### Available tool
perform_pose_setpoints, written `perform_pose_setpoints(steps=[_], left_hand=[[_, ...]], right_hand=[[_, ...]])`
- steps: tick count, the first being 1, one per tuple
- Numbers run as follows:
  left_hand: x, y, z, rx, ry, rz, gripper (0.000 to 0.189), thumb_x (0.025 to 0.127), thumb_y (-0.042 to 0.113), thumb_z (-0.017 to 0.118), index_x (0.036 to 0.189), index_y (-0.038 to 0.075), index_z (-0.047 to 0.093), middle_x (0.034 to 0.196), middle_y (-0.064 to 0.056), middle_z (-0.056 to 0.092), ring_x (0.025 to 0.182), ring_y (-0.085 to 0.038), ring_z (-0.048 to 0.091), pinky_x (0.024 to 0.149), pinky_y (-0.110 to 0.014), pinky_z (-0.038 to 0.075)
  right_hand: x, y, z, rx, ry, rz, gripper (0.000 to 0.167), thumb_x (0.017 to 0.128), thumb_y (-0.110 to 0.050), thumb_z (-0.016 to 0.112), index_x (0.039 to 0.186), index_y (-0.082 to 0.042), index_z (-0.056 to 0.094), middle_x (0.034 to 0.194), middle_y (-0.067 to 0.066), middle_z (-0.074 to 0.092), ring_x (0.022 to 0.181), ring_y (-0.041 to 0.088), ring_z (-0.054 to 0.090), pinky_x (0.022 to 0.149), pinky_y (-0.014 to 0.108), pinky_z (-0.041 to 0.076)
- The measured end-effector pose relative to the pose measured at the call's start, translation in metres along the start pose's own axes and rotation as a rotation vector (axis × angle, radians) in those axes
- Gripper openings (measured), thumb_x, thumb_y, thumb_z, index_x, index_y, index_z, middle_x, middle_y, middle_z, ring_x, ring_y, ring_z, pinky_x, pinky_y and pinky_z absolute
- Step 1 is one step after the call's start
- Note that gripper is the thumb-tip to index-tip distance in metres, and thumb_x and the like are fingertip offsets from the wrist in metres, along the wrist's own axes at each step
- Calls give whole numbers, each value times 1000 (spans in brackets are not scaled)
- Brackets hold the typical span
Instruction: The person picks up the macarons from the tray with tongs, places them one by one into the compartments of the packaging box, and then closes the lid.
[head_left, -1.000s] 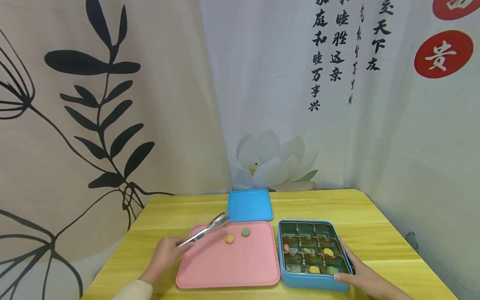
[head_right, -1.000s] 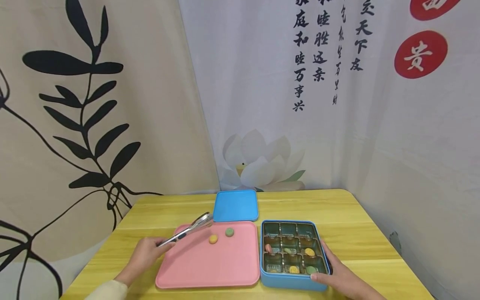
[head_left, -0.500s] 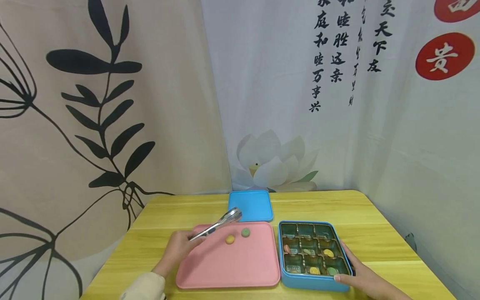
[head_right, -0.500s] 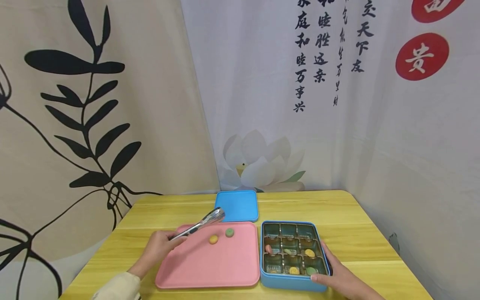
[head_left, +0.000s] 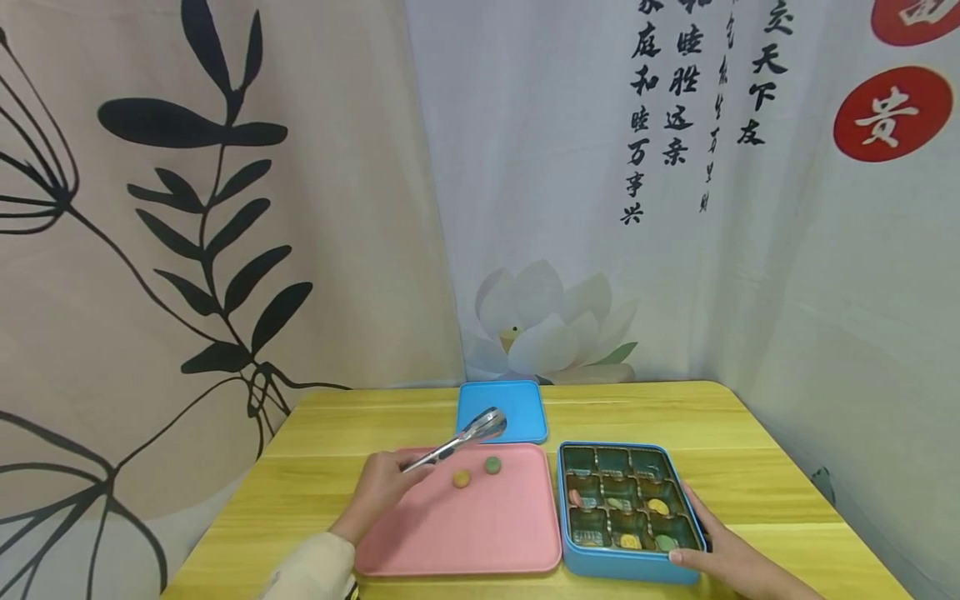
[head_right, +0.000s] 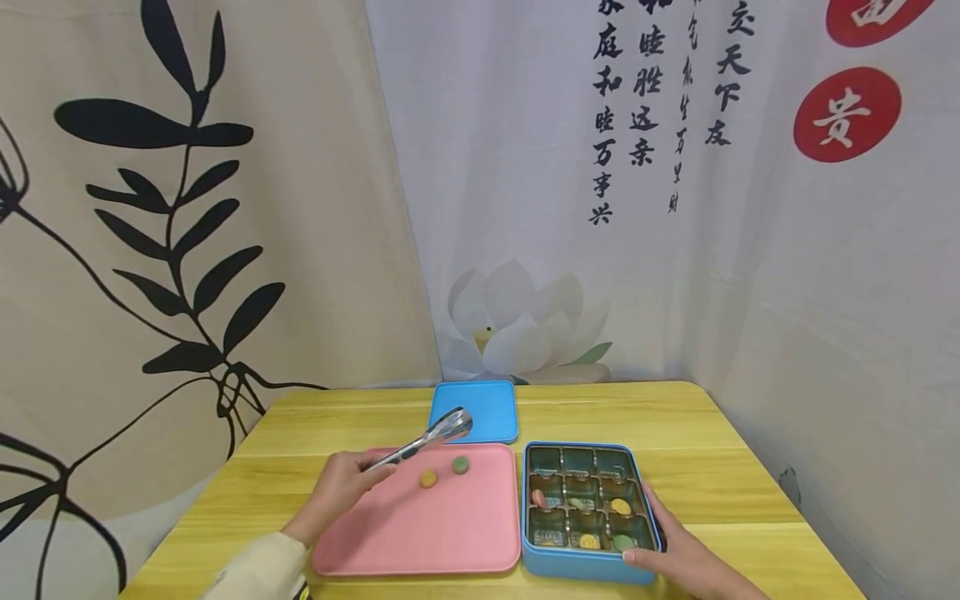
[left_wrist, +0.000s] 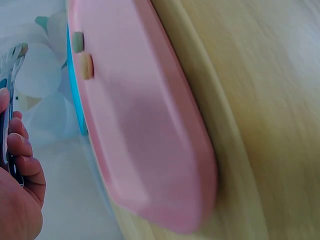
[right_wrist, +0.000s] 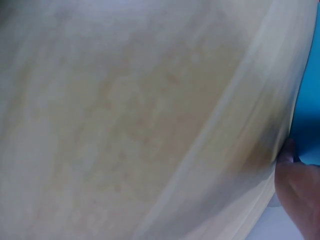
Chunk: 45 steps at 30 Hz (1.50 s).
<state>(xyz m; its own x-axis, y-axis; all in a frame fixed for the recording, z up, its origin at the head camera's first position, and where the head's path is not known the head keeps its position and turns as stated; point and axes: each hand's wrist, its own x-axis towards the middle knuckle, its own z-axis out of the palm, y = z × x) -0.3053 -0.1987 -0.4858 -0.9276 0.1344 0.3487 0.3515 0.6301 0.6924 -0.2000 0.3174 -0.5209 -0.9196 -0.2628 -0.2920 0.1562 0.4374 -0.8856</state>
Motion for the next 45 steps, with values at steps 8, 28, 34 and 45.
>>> perform_pose_setpoints(steps=[8, 28, 34, 45], left_hand=[[6, 15, 14, -73, -35, -3, 15, 84, 24, 80, 96, 15, 80, 86, 3, 74, 62, -7, 53, 53, -23, 42], [16, 53, 59, -181, -153, -29, 24, 80, 34, 83, 97, 18, 81, 60, 4, 58, 54, -7, 45, 46, -21, 34], [15, 59, 73, -154, -139, 13, 12, 82, 26, 82, 85, 15, 80, 57, 12, 51, 55, -6, 42, 47, -22, 34], [13, 68, 93, -135, -152, 57, 14, 82, 24, 82, 75, 12, 77, 53, 13, 47, 51, -3, 39, 44, -21, 31]], right_hand=[[0, 2, 1, 30, 7, -14, 97, 101, -31, 58, 154, -8, -21, 154, 37, -15, 135, 66, 8, 96, 75, 28], [0, 0, -1, -16, -10, -1, 97, 102, -34, 56, 153, -9, -23, 153, 37, -19, 133, 67, -3, 94, 80, 22], [2, -1, -2, -29, -11, 7, 96, 103, -34, 55, 153, -9, -23, 153, 37, -20, 132, 68, -5, 93, 80, 21], [1, -1, 2, -35, 29, 30, 98, 101, -35, 58, 155, -10, -20, 155, 36, -15, 134, 67, 3, 94, 78, 25]])
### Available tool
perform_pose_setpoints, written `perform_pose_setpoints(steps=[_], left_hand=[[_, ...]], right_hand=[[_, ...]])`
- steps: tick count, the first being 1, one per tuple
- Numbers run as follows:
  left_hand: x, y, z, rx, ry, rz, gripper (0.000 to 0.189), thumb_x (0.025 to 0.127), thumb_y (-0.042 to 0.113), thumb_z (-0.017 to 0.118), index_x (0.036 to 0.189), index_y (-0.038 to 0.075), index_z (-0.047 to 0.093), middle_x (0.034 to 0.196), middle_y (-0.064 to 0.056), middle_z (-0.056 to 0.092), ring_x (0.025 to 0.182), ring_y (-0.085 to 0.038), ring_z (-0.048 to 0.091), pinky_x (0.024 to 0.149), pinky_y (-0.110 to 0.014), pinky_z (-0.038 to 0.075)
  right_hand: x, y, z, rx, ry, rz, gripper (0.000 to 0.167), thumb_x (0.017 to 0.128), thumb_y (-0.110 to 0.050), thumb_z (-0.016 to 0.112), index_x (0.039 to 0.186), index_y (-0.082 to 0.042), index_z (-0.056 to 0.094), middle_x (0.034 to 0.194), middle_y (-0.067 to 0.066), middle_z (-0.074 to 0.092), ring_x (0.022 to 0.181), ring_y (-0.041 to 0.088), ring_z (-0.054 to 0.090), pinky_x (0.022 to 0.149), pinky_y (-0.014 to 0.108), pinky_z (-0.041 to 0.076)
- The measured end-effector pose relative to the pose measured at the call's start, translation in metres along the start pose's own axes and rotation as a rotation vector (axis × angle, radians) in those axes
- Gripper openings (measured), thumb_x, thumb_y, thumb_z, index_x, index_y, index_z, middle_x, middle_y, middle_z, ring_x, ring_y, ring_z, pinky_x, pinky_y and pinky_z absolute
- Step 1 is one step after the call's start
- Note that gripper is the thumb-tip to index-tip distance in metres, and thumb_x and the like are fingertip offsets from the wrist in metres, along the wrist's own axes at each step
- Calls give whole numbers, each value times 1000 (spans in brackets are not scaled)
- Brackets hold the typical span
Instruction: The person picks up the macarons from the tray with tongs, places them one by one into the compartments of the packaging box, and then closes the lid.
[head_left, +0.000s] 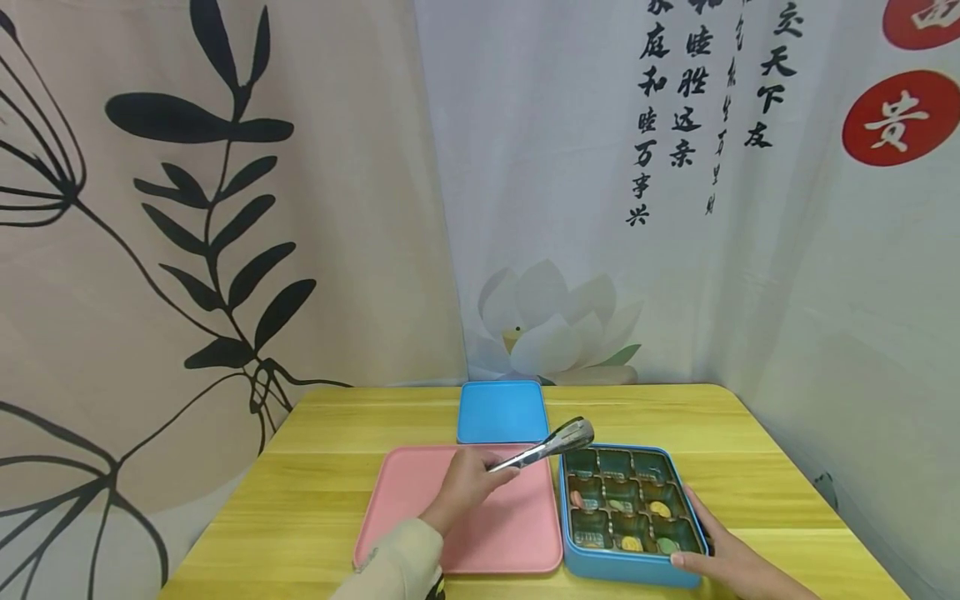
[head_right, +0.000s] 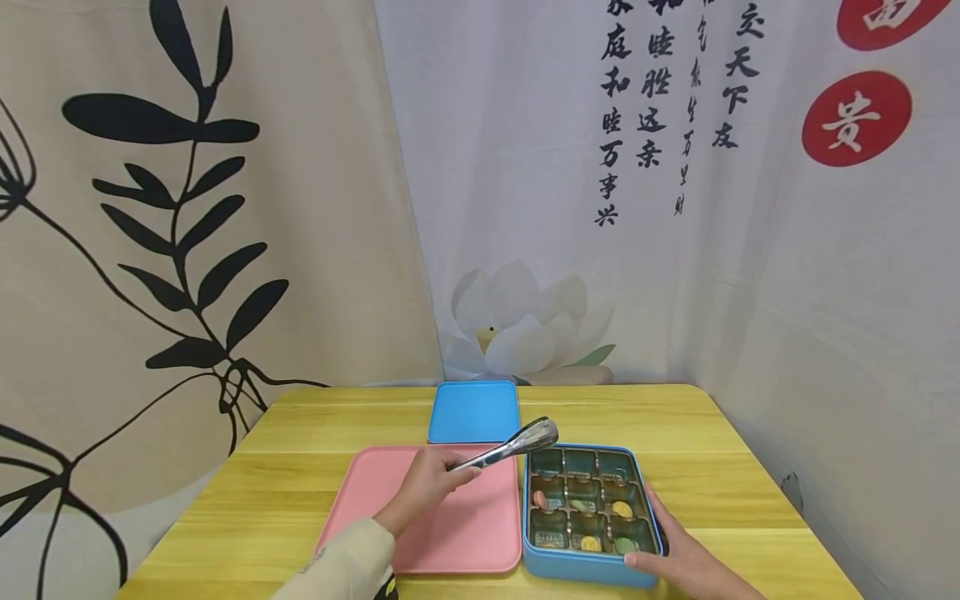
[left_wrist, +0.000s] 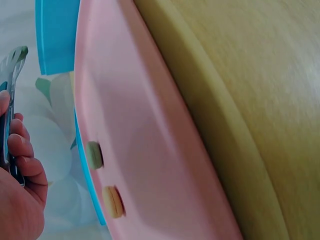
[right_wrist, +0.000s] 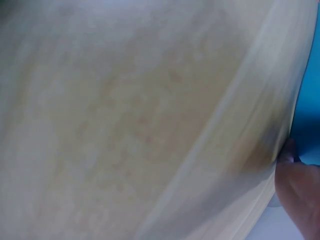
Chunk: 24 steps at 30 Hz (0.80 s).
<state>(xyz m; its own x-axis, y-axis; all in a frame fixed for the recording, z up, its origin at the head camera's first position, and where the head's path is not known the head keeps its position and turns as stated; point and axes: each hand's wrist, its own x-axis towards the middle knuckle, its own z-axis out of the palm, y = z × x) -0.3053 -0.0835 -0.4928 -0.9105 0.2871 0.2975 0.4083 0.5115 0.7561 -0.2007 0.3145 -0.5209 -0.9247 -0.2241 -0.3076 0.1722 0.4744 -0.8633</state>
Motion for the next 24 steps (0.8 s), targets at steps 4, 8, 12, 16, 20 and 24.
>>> perform_pose_setpoints(steps=[4, 8, 12, 16, 20, 24], left_hand=[[0, 1, 4, -5, 3, 17, 14, 81, 22, 82, 74, 11, 77, 52, 14, 46, 52, -3, 38, 45, -21, 30], [0, 1, 8, -13, 1, 17, 13, 81, 21, 83, 75, 10, 78, 54, 13, 49, 52, -3, 38, 44, -20, 29], [-1, -1, 9, 7, -3, 19, 13, 80, 20, 83, 76, 10, 77, 57, 11, 52, 52, -2, 39, 45, -20, 30], [-3, -2, 9, 10, -3, 22, 13, 80, 20, 83, 75, 10, 76, 58, 11, 52, 53, -2, 39, 46, -20, 31], [-4, -3, 8, -4, -3, 8, 14, 81, 22, 82, 74, 12, 75, 57, 10, 50, 51, -3, 38, 44, -20, 30], [-4, -3, 6, -7, -6, -13, 14, 81, 25, 82, 74, 14, 76, 57, 10, 51, 51, -3, 38, 44, -21, 30]], right_hand=[[0, -1, 0, 5, -1, 3, 97, 101, -35, 57, 155, -11, -20, 155, 36, -15, 133, 67, 2, 94, 78, 25], [0, -1, 0, 18, -3, 7, 97, 101, -35, 57, 155, -11, -20, 155, 36, -14, 133, 68, 2, 93, 79, 26], [0, -1, 0, 5, 1, 11, 97, 101, -36, 57, 155, -11, -19, 155, 36, -14, 133, 68, 1, 92, 79, 25], [1, 0, -1, 3, -7, 7, 98, 101, -37, 57, 155, -11, -21, 154, 37, -15, 132, 68, -1, 91, 80, 24], [2, 2, -3, -7, -22, 16, 98, 101, -40, 55, 154, -12, -23, 155, 35, -16, 133, 67, -1, 93, 79, 25], [2, 1, -2, -7, -13, 14, 98, 101, -39, 56, 154, -11, -21, 155, 36, -14, 134, 67, 4, 94, 77, 27]])
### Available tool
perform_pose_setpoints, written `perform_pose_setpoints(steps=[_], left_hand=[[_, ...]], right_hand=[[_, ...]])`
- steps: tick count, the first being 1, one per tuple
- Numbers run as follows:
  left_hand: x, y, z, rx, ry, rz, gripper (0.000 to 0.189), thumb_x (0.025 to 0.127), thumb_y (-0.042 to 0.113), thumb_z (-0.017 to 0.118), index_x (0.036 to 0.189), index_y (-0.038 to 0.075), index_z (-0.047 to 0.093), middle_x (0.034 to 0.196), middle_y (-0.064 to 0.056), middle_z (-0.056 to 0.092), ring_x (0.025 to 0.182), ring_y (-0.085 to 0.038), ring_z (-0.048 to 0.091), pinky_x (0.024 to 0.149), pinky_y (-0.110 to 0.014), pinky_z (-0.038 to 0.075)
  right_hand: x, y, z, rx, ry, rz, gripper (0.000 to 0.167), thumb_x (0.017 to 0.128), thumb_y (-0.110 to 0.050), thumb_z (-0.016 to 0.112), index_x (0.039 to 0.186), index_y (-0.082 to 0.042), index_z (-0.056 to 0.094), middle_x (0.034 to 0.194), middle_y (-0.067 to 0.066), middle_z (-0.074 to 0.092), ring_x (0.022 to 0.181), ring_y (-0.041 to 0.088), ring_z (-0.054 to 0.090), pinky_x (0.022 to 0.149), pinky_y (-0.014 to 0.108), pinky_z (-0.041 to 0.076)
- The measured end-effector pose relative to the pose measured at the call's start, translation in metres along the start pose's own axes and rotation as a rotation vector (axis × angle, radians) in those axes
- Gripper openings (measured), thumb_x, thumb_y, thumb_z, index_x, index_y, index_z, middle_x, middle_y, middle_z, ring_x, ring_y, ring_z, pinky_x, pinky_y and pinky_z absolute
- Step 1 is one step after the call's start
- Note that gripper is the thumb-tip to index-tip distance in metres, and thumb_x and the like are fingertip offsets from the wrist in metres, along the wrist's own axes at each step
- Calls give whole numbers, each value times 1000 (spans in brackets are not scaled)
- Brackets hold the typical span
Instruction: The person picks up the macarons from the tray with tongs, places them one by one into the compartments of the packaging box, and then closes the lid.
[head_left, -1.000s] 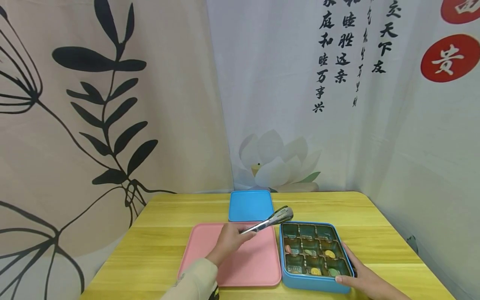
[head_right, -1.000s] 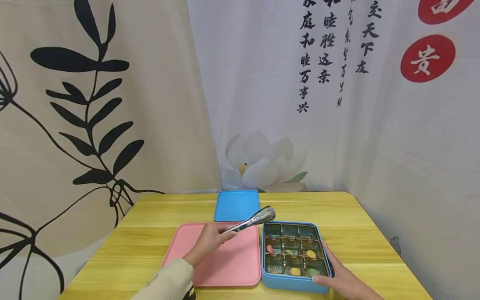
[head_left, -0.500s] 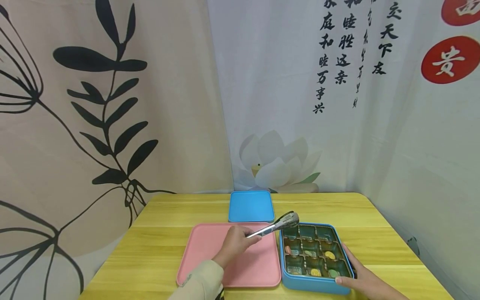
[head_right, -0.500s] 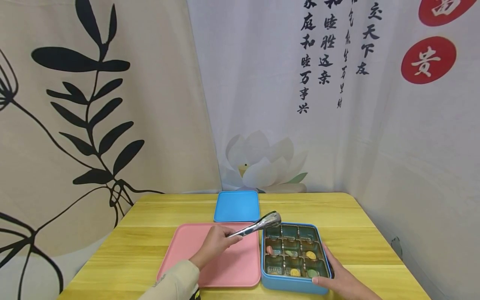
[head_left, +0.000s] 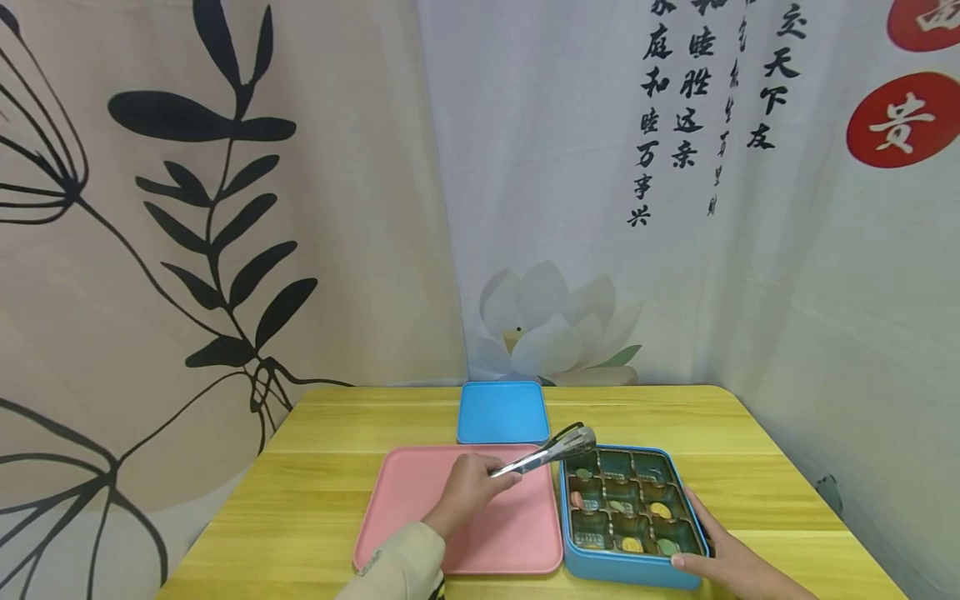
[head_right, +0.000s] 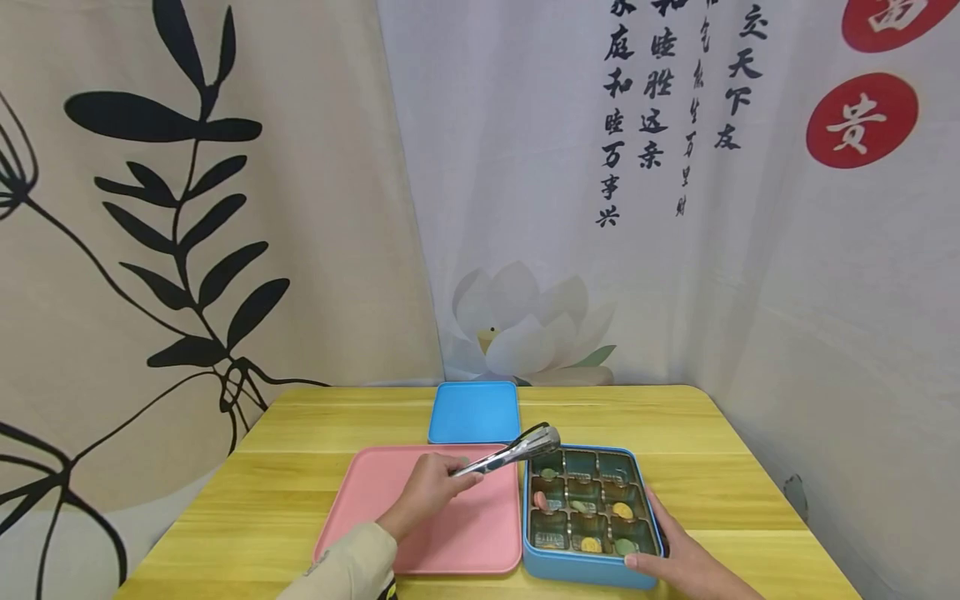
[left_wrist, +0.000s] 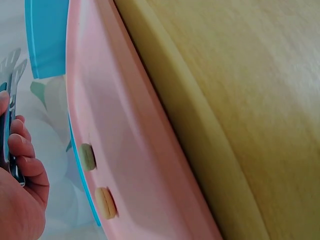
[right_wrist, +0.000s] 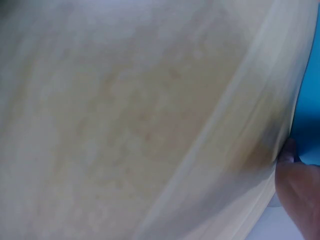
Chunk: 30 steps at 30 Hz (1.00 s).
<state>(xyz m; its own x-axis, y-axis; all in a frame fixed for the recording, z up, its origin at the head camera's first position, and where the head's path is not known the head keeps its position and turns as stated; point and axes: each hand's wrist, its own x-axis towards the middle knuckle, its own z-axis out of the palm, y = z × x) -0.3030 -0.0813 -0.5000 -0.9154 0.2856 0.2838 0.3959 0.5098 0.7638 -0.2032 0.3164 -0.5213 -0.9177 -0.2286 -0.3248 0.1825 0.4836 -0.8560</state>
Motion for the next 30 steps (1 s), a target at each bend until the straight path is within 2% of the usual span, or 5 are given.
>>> perform_pose_setpoints(steps=[5, 15, 24, 27, 30], left_hand=[[0, -1, -5, 9, -3, -20, 13, 83, 28, 81, 77, 16, 78, 57, 11, 53, 53, -4, 40, 45, -22, 32], [-1, -4, -24, 2, 6, -73, 15, 83, 33, 81, 82, 18, 78, 59, 10, 54, 55, -8, 43, 47, -24, 35], [-5, -12, -42, -28, 17, -123, 34, 74, 53, 82, 96, 27, 80, 79, 10, 68, 67, -12, 51, 55, -26, 40], [-8, -15, -50, -61, 12, -149, 33, 79, 47, 81, 101, 23, 79, 82, 6, 70, 71, -15, 59, 56, -27, 43], [-10, -18, -59, -65, 10, -170, 27, 84, 39, 79, 103, 18, 78, 77, -1, 71, 66, -16, 57, 53, -27, 40]], right_hand=[[-1, -3, 2, 10, 16, -4, 98, 101, -36, 58, 155, -9, -19, 154, 37, -12, 133, 68, 5, 94, 77, 26], [-4, -4, 1, 19, -4, -7, 96, 101, -34, 57, 155, -9, -19, 155, 36, -15, 132, 67, -5, 93, 80, 22], [-3, -3, 2, 31, 6, -9, 97, 101, -34, 58, 155, -8, -19, 154, 37, -14, 133, 67, -1, 94, 78, 24], [-3, -3, 2, 32, 5, -11, 97, 101, -34, 57, 155, -7, -19, 154, 37, -14, 132, 68, 1, 94, 78, 25], [-3, -3, 2, 39, 2, -13, 97, 101, -34, 57, 154, -7, -20, 153, 38, -13, 132, 68, 3, 95, 77, 26]])
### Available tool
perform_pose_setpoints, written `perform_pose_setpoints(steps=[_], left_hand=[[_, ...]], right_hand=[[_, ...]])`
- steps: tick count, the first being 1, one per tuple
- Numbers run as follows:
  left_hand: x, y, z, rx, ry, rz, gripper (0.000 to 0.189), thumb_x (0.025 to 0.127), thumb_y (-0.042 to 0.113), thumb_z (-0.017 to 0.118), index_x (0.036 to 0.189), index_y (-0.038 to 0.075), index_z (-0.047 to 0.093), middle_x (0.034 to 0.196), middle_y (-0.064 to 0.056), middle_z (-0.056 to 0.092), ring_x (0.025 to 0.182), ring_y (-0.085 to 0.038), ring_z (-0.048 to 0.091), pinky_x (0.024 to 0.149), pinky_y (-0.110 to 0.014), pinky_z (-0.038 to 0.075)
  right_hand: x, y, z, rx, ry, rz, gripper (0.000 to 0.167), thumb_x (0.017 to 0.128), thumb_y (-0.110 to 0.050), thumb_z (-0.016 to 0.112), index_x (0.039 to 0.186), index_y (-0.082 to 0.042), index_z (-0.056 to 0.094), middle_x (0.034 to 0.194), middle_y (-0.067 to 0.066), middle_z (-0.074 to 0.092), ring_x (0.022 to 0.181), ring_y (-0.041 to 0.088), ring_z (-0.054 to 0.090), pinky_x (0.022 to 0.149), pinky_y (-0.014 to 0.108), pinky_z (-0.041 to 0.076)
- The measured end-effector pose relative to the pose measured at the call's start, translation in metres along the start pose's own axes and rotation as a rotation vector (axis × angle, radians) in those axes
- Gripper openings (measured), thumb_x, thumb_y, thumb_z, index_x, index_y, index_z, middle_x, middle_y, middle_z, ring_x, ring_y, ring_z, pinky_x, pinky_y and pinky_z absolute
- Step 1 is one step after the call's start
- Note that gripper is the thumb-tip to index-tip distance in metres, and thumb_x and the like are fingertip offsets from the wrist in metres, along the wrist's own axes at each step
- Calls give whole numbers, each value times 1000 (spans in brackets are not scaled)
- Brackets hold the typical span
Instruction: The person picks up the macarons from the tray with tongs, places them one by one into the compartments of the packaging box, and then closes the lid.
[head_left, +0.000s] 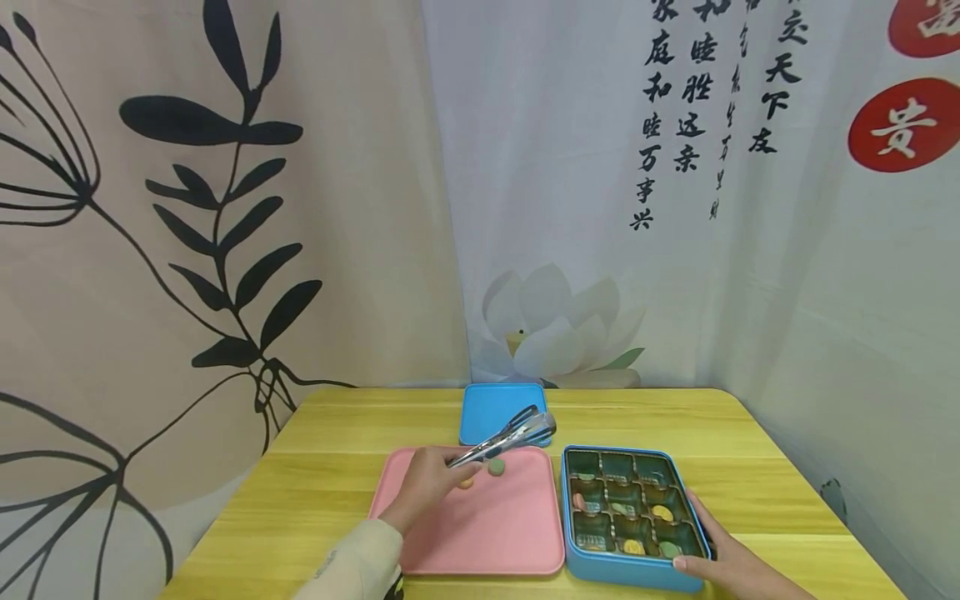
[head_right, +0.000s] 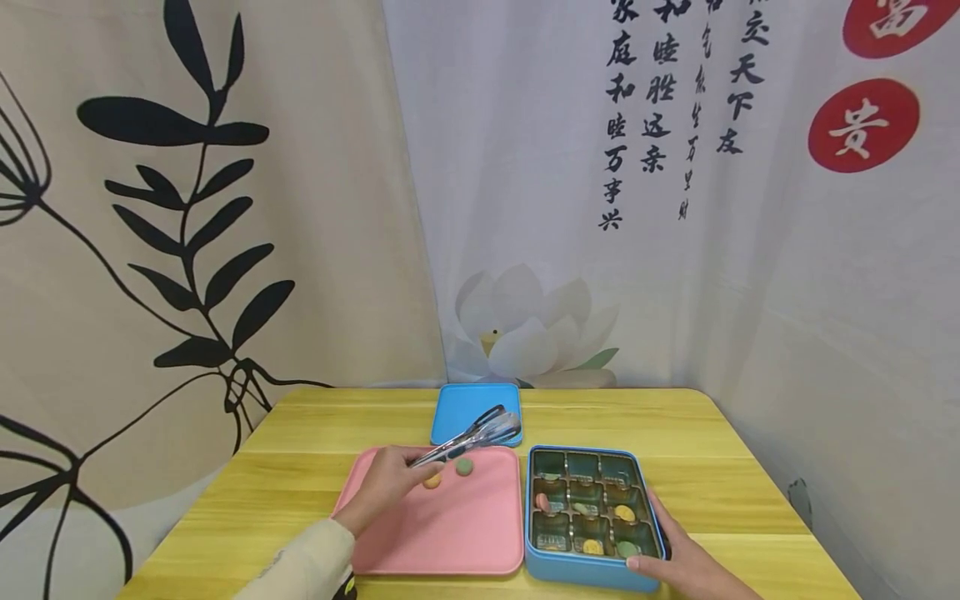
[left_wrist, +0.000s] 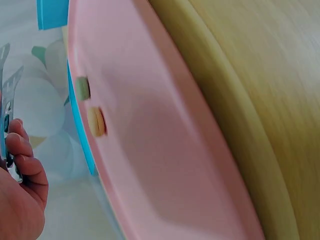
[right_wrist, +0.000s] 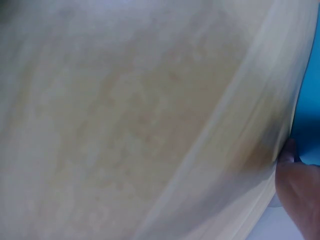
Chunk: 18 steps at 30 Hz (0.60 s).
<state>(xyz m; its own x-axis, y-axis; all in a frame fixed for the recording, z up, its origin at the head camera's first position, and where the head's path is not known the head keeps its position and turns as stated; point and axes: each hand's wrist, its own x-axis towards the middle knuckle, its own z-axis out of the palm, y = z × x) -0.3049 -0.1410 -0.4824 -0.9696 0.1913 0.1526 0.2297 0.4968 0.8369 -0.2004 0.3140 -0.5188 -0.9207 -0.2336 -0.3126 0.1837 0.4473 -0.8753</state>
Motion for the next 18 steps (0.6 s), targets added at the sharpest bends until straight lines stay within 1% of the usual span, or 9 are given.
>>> perform_pose_setpoints(steps=[1, 3, 5, 7, 10, 14, 18], left_hand=[[0, -1, -3, 9, 4, -6, 28, 85, 39, 78, 103, 18, 78, 77, -1, 70, 64, -15, 55, 52, -27, 38], [-1, -2, -9, 39, 16, -15, 29, 84, 41, 78, 102, 18, 78, 75, 0, 68, 61, -14, 46, 51, -26, 34], [-2, -3, -13, 64, 34, -18, 31, 83, 42, 79, 102, 17, 78, 75, 2, 65, 61, -14, 42, 51, -26, 33], [-3, -4, -18, 73, 48, -18, 32, 83, 42, 79, 101, 15, 77, 76, 4, 64, 61, -13, 43, 50, -25, 34], [-4, -6, -24, 88, 78, -9, 29, 82, 39, 80, 97, 14, 78, 76, 4, 65, 63, -13, 47, 52, -25, 37], [-5, -11, -33, 103, 110, 4, 25, 82, 37, 81, 90, 13, 78, 75, 4, 67, 66, -13, 52, 56, -26, 41], [-5, -16, -42, 118, 135, -2, 24, 81, 37, 82, 88, 14, 78, 73, 5, 66, 66, -13, 53, 57, -27, 43]], right_hand=[[0, 0, 0, 1, -1, -1, 97, 101, -34, 57, 154, -6, -20, 153, 38, -13, 132, 68, 4, 95, 77, 27], [0, 1, 0, 11, -4, -2, 97, 101, -34, 57, 154, -7, -20, 153, 38, -13, 132, 68, 5, 95, 76, 27], [1, 2, 0, 9, -3, -4, 97, 102, -34, 57, 154, -7, -20, 154, 38, -12, 132, 68, 6, 95, 76, 28], [1, 2, 0, 11, -4, -4, 97, 102, -34, 57, 154, -8, -20, 154, 38, -12, 132, 68, 6, 95, 76, 27], [1, 3, 0, 9, -2, -6, 97, 102, -34, 57, 155, -8, -20, 154, 38, -12, 132, 68, 6, 94, 77, 27], [1, 3, 0, 5, 3, 1, 97, 101, -34, 57, 155, -9, -19, 154, 37, -13, 132, 68, 4, 94, 78, 26], [2, 3, -1, -7, 4, 7, 96, 101, -35, 57, 155, -9, -18, 154, 37, -13, 132, 68, -1, 93, 79, 24]])
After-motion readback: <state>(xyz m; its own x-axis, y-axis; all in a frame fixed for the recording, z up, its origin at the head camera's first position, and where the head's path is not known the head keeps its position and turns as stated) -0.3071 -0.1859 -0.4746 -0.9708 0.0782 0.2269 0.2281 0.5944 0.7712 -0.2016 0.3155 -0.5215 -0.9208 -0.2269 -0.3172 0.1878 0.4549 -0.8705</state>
